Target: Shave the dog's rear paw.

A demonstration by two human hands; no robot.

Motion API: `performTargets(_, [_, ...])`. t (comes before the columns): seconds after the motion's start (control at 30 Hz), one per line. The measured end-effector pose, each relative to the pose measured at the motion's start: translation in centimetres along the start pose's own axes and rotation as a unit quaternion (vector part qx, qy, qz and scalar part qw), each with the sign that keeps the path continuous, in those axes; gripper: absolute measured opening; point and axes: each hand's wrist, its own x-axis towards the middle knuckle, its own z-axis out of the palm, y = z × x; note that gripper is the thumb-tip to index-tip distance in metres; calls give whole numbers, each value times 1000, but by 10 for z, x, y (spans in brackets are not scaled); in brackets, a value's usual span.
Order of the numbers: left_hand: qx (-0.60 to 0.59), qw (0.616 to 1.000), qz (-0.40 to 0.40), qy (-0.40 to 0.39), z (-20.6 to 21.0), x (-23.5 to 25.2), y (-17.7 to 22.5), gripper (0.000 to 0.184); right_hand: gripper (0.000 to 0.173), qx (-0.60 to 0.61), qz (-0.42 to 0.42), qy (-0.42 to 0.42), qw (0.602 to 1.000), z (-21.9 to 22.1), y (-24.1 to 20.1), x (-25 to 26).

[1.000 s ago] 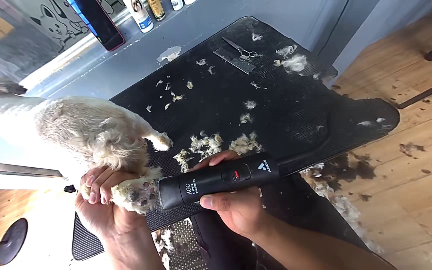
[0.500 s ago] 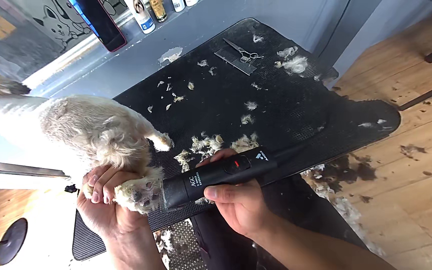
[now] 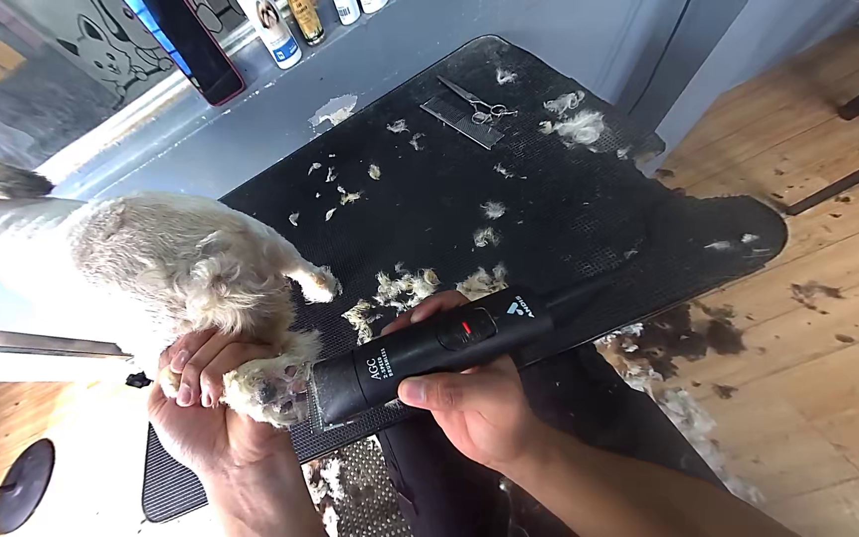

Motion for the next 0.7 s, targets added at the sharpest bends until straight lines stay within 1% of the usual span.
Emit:
performTargets(0.2, [10, 1000, 11, -5, 0, 1, -4, 47, 46, -12, -2, 2, 1000, 3, 2, 0])
performTargets(0.3, [11, 1000, 6, -13, 0, 1, -5, 48, 47, -3, -26, -10, 1000, 2, 5, -1])
performTargets(0.43, [7, 1000, -4, -15, 2, 1, -6, 48, 48, -22, -45, 0, 999, 1, 7, -1])
performTargets(0.57, [6, 1000, 0, -21, -1, 1, -5, 46, 49, -17, -41, -9, 999, 3, 7, 1])
performTargets(0.63, [9, 1000, 8, -11, 1, 0, -6, 46, 48, -7, -38, -14, 999, 2, 6, 3])
performTargets(0.7, [11, 1000, 10, -5, 4, 0, -7, 46, 47, -1, -29, -1, 1000, 3, 6, 2])
